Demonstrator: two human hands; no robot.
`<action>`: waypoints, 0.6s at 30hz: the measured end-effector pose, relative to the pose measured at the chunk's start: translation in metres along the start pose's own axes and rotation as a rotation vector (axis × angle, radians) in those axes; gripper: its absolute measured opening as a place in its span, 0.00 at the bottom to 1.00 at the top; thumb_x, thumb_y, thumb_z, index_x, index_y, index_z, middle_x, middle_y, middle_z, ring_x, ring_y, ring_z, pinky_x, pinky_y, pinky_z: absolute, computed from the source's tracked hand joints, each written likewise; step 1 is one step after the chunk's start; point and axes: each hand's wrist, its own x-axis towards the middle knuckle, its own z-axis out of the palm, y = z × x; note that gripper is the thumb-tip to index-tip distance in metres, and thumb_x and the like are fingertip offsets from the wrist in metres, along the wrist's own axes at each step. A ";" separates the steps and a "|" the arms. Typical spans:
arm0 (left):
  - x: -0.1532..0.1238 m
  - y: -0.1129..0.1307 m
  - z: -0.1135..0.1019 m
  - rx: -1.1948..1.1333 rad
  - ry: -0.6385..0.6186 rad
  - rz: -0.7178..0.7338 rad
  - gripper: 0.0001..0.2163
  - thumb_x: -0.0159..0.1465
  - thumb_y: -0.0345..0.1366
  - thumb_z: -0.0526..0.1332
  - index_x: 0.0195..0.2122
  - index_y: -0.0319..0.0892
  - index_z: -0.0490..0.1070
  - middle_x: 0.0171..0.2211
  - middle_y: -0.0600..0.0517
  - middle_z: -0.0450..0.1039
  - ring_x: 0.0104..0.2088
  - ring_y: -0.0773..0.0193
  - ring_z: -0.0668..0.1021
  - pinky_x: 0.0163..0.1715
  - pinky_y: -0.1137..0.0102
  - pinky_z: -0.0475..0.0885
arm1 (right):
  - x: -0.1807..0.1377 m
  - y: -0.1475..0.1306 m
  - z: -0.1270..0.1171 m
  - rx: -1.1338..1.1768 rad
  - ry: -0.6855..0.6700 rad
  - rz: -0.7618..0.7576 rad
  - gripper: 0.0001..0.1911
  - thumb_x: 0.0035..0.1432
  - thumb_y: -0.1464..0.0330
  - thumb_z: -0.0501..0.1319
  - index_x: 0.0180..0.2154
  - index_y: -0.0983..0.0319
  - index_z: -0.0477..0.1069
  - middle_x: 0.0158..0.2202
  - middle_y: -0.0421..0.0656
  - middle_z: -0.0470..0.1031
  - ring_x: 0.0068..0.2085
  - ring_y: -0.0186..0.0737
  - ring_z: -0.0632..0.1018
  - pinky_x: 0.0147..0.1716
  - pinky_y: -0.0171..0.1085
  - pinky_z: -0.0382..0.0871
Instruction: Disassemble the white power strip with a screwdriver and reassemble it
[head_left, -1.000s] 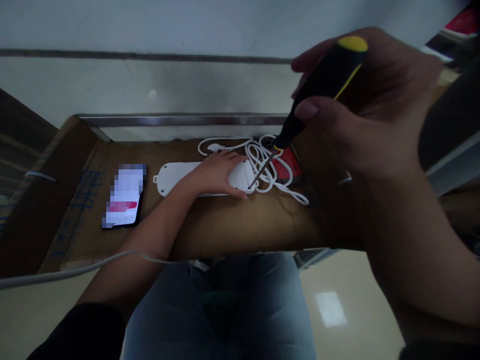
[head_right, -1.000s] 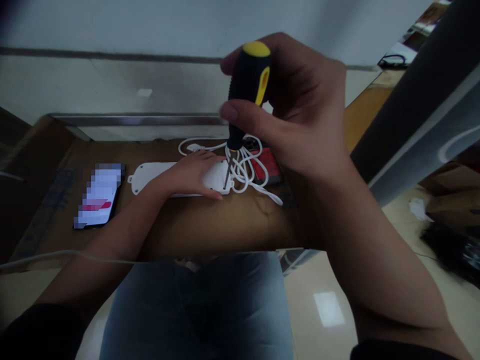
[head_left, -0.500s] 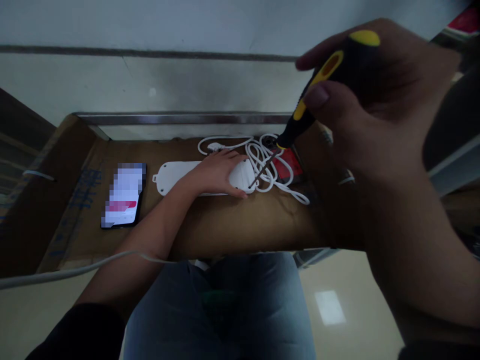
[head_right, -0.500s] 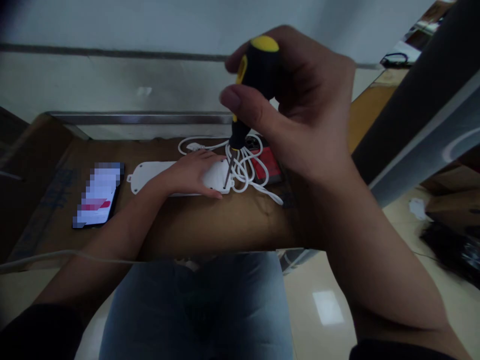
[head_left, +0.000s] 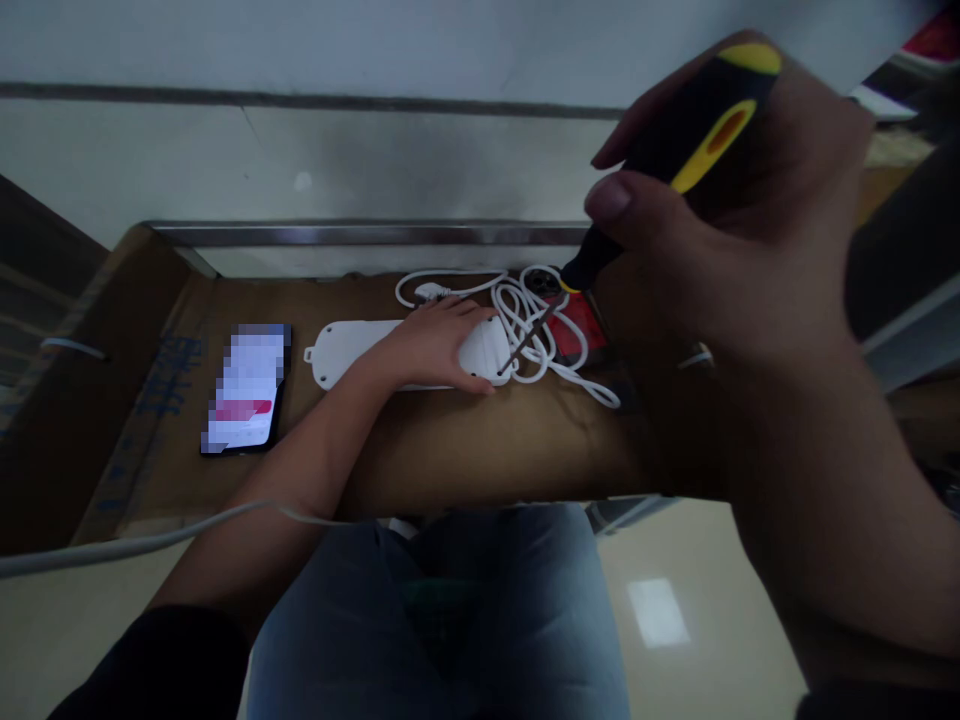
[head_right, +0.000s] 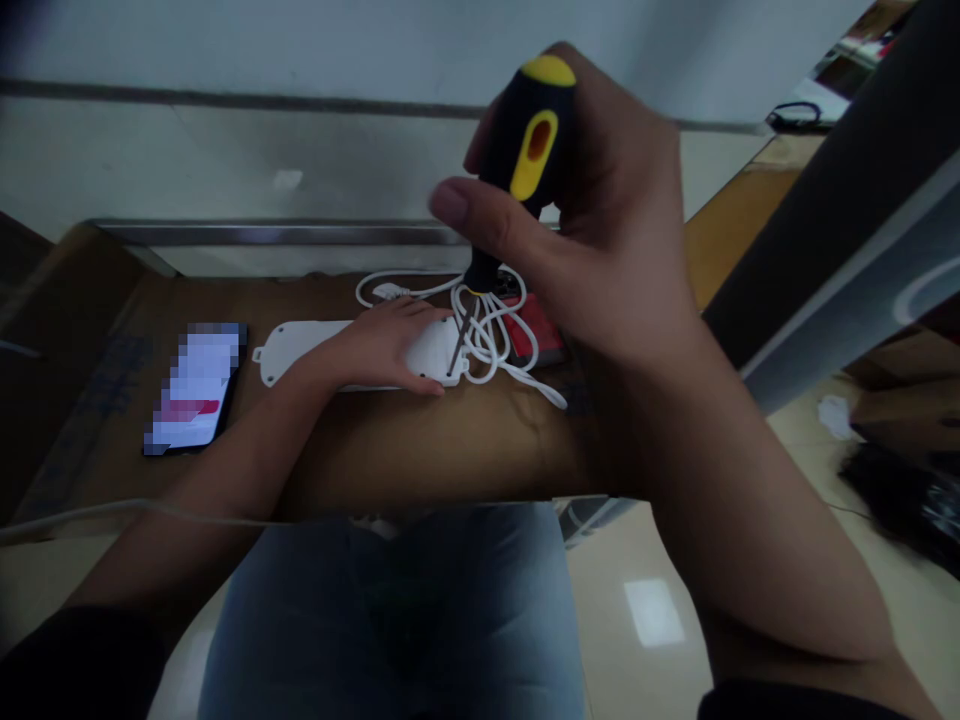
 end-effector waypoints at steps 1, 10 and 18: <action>0.000 0.000 0.000 0.000 -0.001 0.000 0.50 0.54 0.61 0.73 0.73 0.43 0.61 0.70 0.39 0.67 0.70 0.37 0.67 0.71 0.51 0.59 | 0.001 0.001 0.000 0.029 -0.008 0.009 0.16 0.59 0.53 0.71 0.39 0.58 0.79 0.36 0.35 0.72 0.36 0.23 0.70 0.38 0.31 0.68; 0.001 -0.002 0.002 0.015 0.017 0.023 0.49 0.55 0.61 0.72 0.73 0.43 0.62 0.69 0.38 0.68 0.69 0.37 0.69 0.69 0.51 0.61 | 0.006 0.009 0.005 0.593 -0.019 0.043 0.21 0.50 0.63 0.73 0.48 0.50 0.78 0.54 0.29 0.74 0.44 0.35 0.85 0.38 0.35 0.82; 0.001 -0.004 0.005 0.022 0.046 0.052 0.48 0.55 0.61 0.72 0.72 0.44 0.62 0.69 0.39 0.69 0.68 0.38 0.70 0.69 0.51 0.63 | 0.004 0.012 0.005 0.141 0.046 -0.069 0.14 0.64 0.52 0.66 0.40 0.54 0.74 0.35 0.37 0.69 0.35 0.28 0.72 0.42 0.36 0.75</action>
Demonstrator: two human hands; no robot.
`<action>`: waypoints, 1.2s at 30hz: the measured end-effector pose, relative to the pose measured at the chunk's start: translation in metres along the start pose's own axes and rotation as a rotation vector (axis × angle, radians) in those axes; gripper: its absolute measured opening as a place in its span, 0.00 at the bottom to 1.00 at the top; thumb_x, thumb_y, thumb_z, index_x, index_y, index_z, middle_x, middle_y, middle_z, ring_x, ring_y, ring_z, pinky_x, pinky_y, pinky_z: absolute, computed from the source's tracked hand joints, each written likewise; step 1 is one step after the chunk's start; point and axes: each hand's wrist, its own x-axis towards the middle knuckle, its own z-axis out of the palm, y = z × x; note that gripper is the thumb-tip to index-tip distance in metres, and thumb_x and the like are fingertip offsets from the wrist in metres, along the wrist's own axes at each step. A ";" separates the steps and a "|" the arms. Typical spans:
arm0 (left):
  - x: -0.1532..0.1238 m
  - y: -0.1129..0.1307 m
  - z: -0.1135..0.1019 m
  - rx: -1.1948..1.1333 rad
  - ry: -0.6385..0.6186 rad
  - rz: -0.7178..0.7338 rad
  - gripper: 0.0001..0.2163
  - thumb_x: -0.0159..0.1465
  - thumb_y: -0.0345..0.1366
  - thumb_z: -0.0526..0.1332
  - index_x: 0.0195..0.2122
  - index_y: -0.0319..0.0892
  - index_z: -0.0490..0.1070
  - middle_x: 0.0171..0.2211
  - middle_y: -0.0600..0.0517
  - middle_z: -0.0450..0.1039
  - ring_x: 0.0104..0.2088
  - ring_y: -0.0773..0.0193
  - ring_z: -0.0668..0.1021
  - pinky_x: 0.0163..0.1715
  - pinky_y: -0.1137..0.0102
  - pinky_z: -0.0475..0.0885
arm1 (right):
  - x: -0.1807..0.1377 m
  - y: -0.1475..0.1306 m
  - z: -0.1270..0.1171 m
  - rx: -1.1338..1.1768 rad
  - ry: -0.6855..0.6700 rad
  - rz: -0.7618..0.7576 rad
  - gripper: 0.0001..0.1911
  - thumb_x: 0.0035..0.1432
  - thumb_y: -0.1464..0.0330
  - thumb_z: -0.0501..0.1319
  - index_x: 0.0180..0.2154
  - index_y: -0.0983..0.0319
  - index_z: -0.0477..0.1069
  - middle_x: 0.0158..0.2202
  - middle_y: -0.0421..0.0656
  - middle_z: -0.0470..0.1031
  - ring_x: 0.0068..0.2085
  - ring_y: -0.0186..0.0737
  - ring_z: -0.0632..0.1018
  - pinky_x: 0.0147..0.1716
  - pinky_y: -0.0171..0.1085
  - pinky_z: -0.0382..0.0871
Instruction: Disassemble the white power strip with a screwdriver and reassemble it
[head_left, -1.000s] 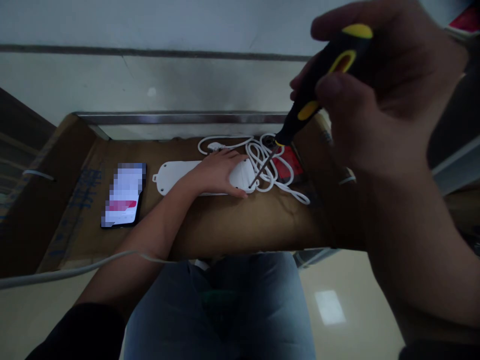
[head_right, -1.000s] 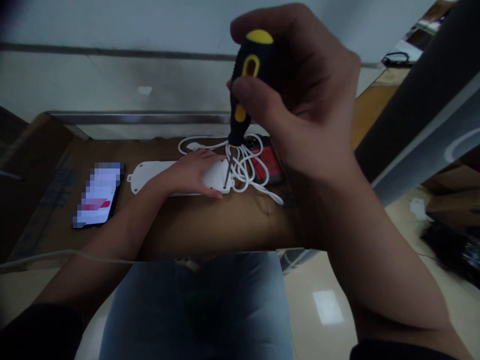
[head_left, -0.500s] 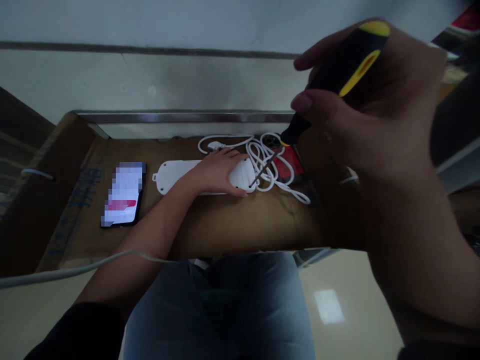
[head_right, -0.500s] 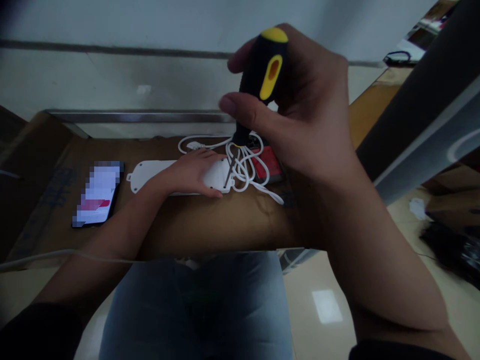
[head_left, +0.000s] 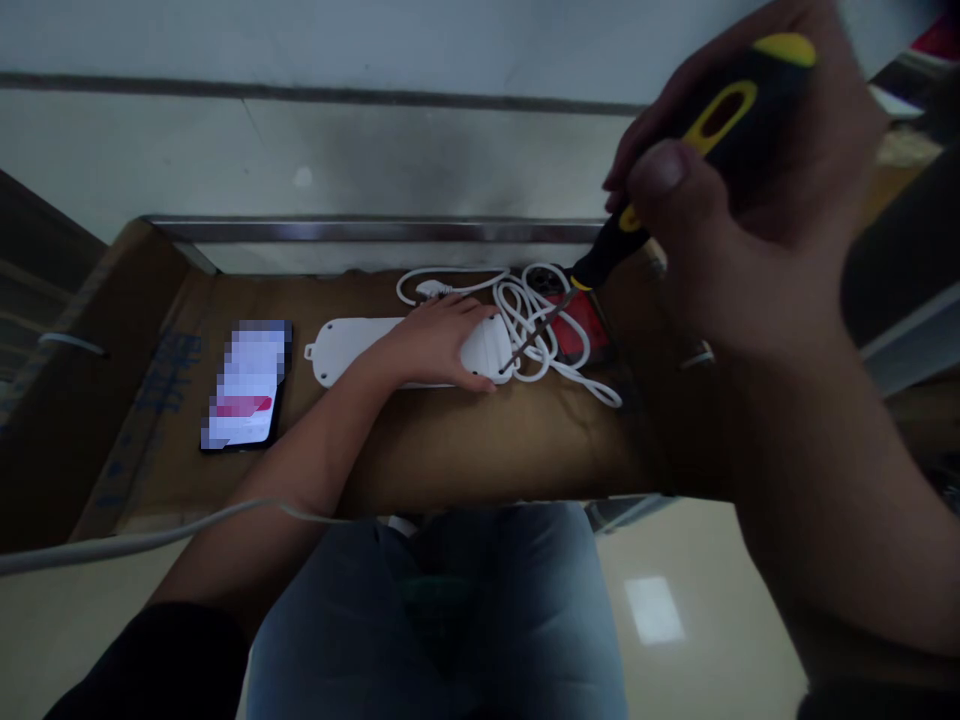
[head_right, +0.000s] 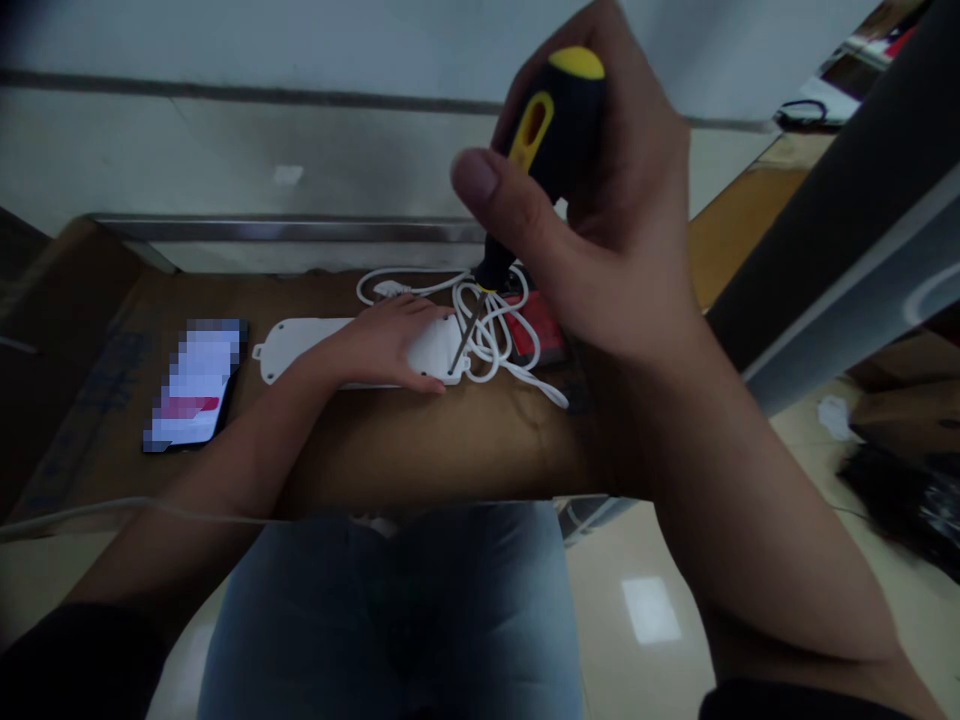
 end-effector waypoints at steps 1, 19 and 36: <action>0.000 0.000 0.000 0.003 -0.003 -0.001 0.48 0.55 0.61 0.72 0.72 0.44 0.62 0.69 0.38 0.69 0.68 0.38 0.70 0.69 0.51 0.62 | -0.002 -0.004 -0.001 -0.084 -0.017 0.002 0.15 0.65 0.51 0.65 0.39 0.55 0.74 0.34 0.37 0.69 0.35 0.27 0.70 0.42 0.34 0.73; 0.000 0.006 -0.005 0.015 -0.043 -0.045 0.49 0.56 0.60 0.72 0.74 0.41 0.60 0.70 0.39 0.68 0.69 0.38 0.69 0.71 0.52 0.61 | -0.001 -0.002 -0.006 -0.084 -0.040 0.009 0.16 0.60 0.50 0.68 0.47 0.47 0.81 0.41 0.38 0.77 0.42 0.36 0.77 0.50 0.41 0.80; 0.001 0.000 0.000 -0.002 -0.010 -0.003 0.48 0.56 0.61 0.72 0.73 0.43 0.61 0.69 0.38 0.68 0.68 0.38 0.70 0.69 0.50 0.62 | -0.001 -0.004 -0.008 -0.147 -0.029 0.011 0.16 0.60 0.47 0.69 0.43 0.49 0.82 0.37 0.33 0.75 0.40 0.30 0.75 0.46 0.36 0.77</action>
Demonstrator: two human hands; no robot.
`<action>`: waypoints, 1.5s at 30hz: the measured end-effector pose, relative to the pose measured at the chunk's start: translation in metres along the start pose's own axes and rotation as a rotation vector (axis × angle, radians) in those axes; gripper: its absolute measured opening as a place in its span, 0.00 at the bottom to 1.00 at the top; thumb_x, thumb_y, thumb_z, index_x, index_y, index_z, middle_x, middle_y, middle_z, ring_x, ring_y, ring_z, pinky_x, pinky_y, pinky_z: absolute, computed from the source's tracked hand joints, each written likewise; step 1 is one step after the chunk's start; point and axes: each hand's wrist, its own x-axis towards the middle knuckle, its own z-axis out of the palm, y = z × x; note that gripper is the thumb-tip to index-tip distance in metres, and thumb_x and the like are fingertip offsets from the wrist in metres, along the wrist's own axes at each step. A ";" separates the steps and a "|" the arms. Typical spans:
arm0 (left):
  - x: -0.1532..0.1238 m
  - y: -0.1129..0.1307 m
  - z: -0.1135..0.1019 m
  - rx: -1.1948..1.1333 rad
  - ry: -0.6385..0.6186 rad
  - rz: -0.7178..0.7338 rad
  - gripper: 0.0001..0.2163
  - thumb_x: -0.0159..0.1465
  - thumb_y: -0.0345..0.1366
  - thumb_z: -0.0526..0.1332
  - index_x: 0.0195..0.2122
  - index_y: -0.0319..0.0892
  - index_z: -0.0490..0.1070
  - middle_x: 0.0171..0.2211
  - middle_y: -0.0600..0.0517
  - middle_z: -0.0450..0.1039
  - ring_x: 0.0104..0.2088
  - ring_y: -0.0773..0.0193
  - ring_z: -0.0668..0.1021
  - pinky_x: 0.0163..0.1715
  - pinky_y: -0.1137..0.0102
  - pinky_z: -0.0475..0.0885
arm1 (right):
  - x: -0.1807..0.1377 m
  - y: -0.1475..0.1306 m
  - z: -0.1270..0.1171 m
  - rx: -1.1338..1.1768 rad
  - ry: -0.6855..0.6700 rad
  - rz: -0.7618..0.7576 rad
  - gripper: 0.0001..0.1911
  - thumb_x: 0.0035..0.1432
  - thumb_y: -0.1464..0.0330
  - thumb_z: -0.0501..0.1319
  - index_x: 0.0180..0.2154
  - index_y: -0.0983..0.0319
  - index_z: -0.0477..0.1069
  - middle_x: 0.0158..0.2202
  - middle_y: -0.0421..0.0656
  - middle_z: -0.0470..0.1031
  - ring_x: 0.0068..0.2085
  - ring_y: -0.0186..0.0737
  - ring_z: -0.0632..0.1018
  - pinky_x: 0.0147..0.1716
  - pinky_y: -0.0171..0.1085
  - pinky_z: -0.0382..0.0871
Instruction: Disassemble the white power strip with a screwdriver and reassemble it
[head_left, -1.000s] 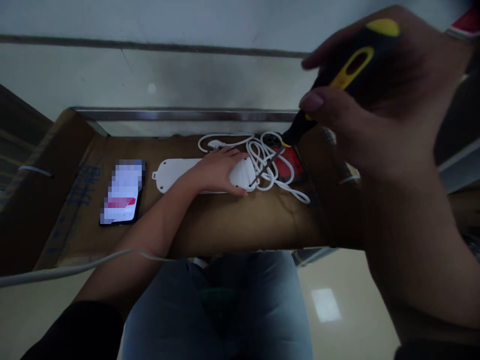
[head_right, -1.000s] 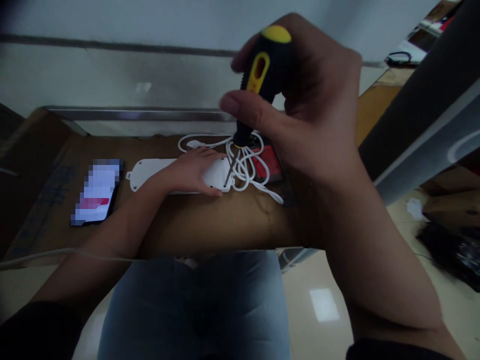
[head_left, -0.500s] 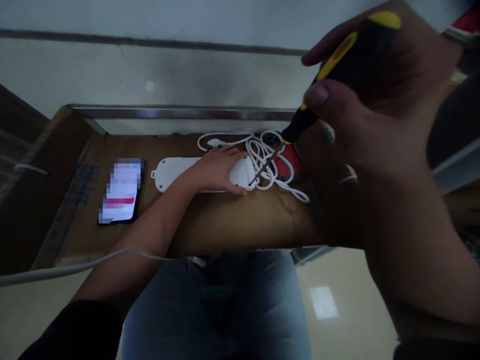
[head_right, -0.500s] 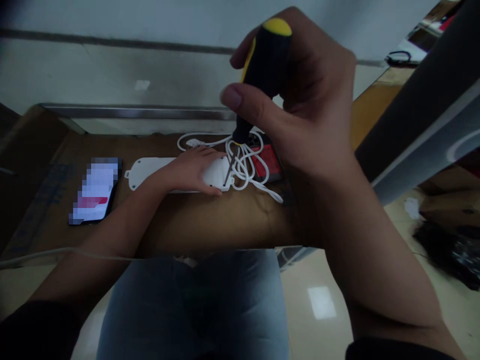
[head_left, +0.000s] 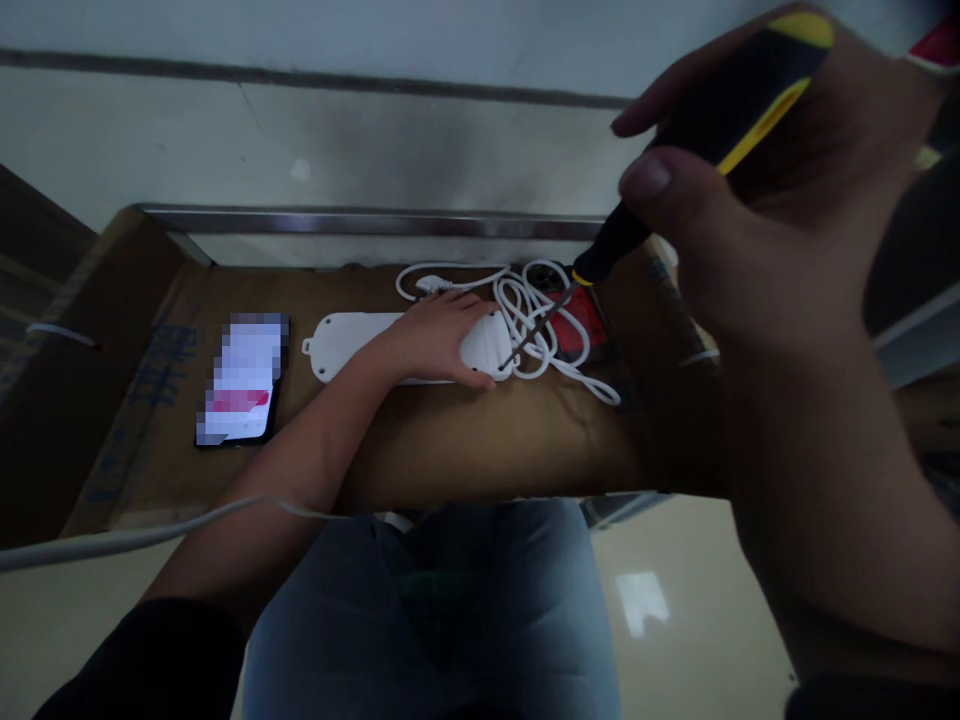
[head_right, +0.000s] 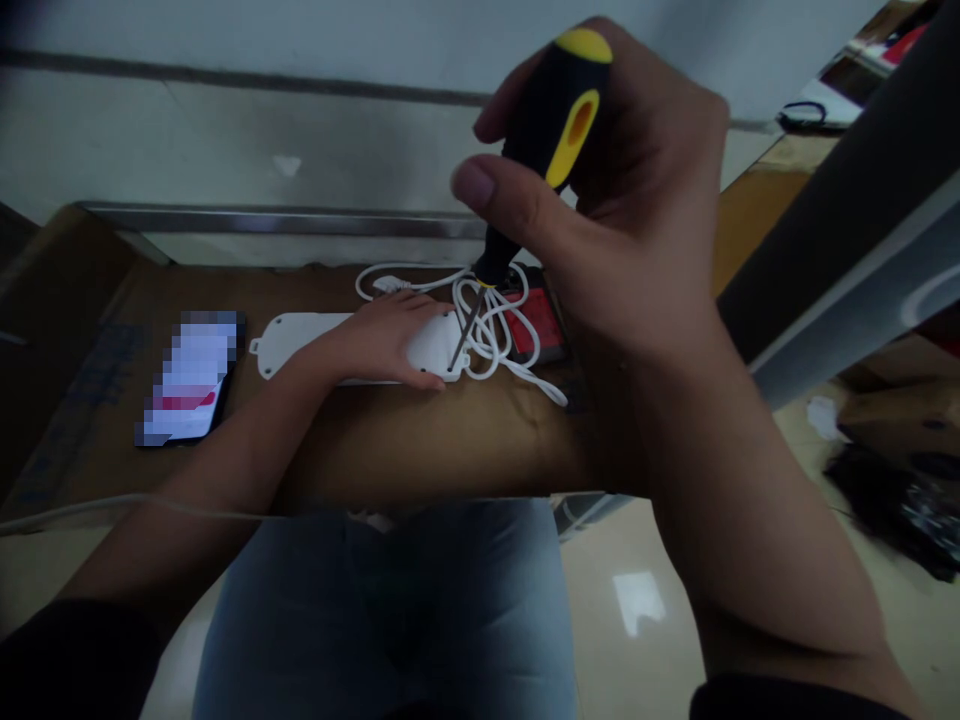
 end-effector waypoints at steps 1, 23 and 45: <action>0.000 0.000 0.000 -0.002 -0.001 0.001 0.48 0.56 0.61 0.72 0.73 0.44 0.61 0.69 0.38 0.68 0.69 0.38 0.70 0.69 0.50 0.62 | 0.000 0.002 0.001 0.035 0.008 0.003 0.16 0.58 0.50 0.71 0.44 0.49 0.83 0.37 0.32 0.76 0.40 0.29 0.75 0.45 0.34 0.77; -0.001 0.004 -0.003 -0.009 -0.025 -0.031 0.48 0.55 0.59 0.73 0.73 0.42 0.62 0.69 0.38 0.69 0.69 0.38 0.69 0.69 0.50 0.62 | 0.004 0.014 0.014 0.426 0.028 -0.042 0.19 0.53 0.59 0.75 0.48 0.46 0.81 0.52 0.31 0.77 0.44 0.32 0.83 0.40 0.33 0.79; 0.000 0.004 -0.003 -0.010 -0.020 -0.015 0.48 0.55 0.60 0.72 0.73 0.43 0.62 0.69 0.39 0.69 0.69 0.36 0.69 0.69 0.50 0.61 | 0.003 0.013 0.015 0.403 0.043 0.066 0.17 0.56 0.58 0.73 0.48 0.51 0.81 0.52 0.34 0.76 0.43 0.31 0.80 0.49 0.37 0.80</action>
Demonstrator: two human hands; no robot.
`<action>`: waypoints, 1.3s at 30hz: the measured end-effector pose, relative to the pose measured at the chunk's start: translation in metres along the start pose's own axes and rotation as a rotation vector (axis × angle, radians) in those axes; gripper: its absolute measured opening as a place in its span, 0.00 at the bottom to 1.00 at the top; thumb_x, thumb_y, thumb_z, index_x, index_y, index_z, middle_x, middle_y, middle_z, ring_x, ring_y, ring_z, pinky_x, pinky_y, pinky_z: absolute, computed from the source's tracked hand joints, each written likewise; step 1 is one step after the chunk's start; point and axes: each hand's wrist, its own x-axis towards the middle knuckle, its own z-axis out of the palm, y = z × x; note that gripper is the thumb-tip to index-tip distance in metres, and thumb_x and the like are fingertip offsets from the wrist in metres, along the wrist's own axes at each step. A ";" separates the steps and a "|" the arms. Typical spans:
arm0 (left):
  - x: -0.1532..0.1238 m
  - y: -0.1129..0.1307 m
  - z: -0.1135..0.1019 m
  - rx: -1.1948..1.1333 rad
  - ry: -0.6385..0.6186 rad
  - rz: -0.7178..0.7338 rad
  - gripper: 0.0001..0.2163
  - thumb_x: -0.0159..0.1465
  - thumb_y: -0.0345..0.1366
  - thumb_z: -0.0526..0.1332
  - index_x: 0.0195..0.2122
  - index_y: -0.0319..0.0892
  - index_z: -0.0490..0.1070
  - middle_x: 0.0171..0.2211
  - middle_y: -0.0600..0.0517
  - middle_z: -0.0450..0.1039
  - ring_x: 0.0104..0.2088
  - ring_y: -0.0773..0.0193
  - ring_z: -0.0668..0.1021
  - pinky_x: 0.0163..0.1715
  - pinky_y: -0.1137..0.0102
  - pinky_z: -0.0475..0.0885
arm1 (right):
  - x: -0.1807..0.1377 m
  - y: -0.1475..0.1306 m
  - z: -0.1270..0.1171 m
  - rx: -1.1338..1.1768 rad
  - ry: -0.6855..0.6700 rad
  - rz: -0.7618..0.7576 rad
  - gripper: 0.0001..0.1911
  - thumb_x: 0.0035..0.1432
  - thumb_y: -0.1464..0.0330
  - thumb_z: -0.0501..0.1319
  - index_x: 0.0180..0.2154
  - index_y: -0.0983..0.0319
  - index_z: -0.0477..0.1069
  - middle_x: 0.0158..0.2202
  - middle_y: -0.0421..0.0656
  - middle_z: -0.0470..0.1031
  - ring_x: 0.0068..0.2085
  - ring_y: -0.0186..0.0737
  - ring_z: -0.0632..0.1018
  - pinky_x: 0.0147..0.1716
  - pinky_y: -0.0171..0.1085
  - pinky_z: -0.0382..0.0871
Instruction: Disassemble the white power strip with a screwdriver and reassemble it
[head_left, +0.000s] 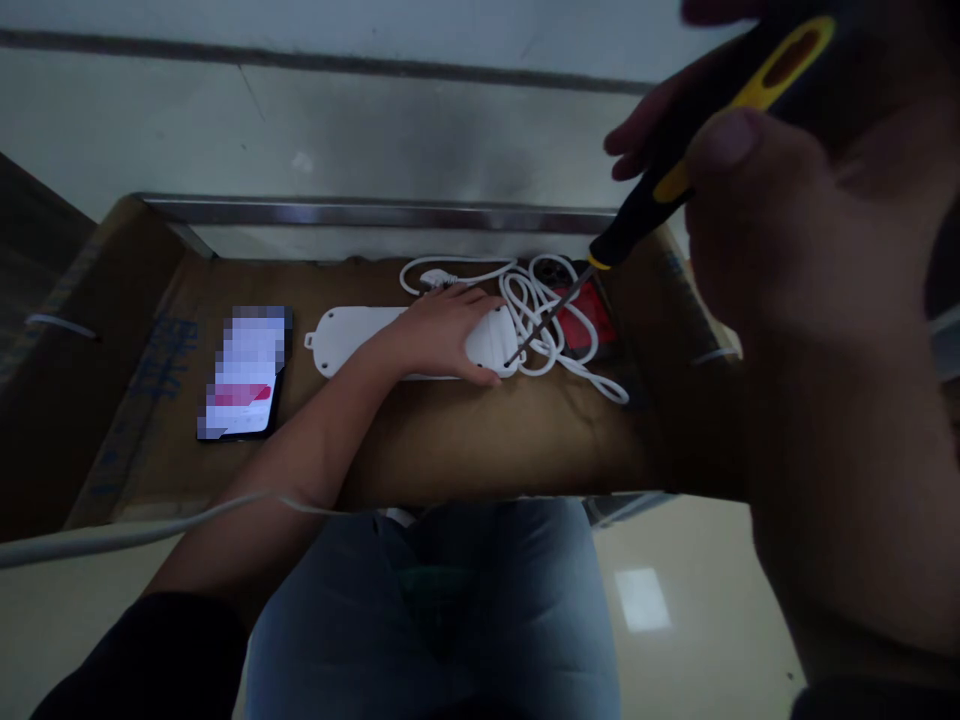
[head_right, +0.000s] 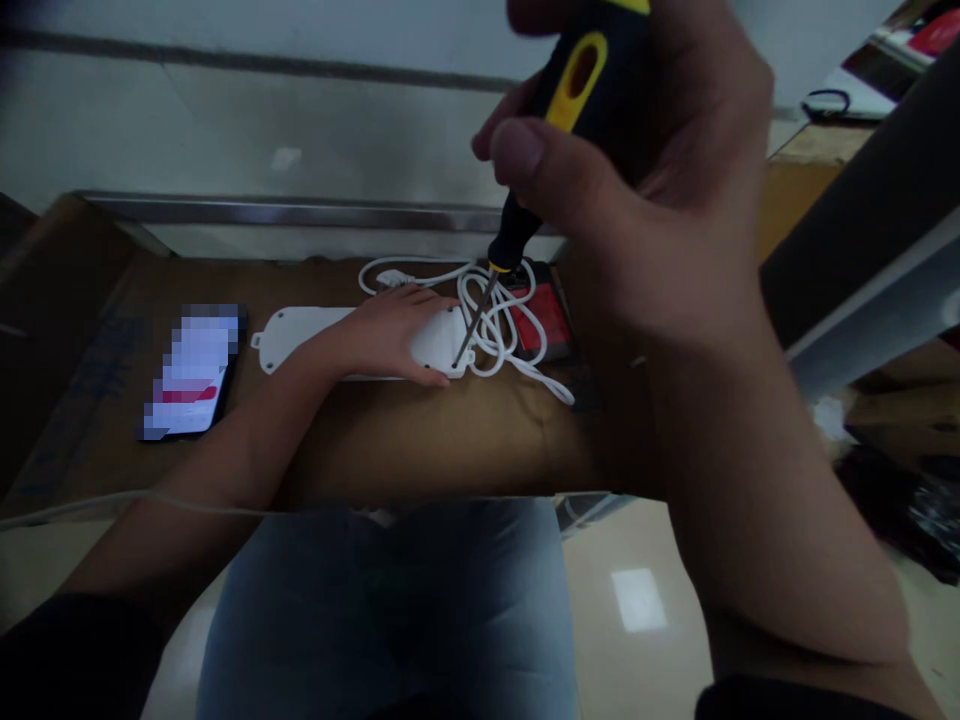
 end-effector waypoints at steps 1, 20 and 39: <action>0.000 0.000 0.000 0.000 0.003 0.002 0.48 0.55 0.60 0.72 0.73 0.43 0.62 0.69 0.39 0.69 0.69 0.36 0.69 0.69 0.50 0.61 | -0.001 -0.002 0.000 -0.042 -0.034 -0.036 0.18 0.55 0.56 0.74 0.48 0.50 0.81 0.50 0.35 0.77 0.42 0.32 0.80 0.45 0.36 0.79; 0.001 -0.001 0.001 -0.009 -0.008 -0.014 0.50 0.54 0.60 0.72 0.73 0.42 0.61 0.70 0.38 0.68 0.69 0.36 0.69 0.70 0.50 0.61 | 0.003 0.006 -0.002 -0.138 0.056 -0.107 0.22 0.51 0.46 0.73 0.43 0.51 0.81 0.39 0.40 0.74 0.38 0.37 0.77 0.47 0.41 0.80; 0.001 -0.005 0.005 -0.007 0.014 0.006 0.49 0.55 0.61 0.71 0.73 0.43 0.61 0.70 0.39 0.67 0.69 0.38 0.68 0.69 0.52 0.60 | -0.005 0.003 -0.011 -0.130 -0.013 -0.160 0.17 0.65 0.57 0.68 0.54 0.50 0.80 0.56 0.38 0.73 0.50 0.37 0.82 0.52 0.41 0.84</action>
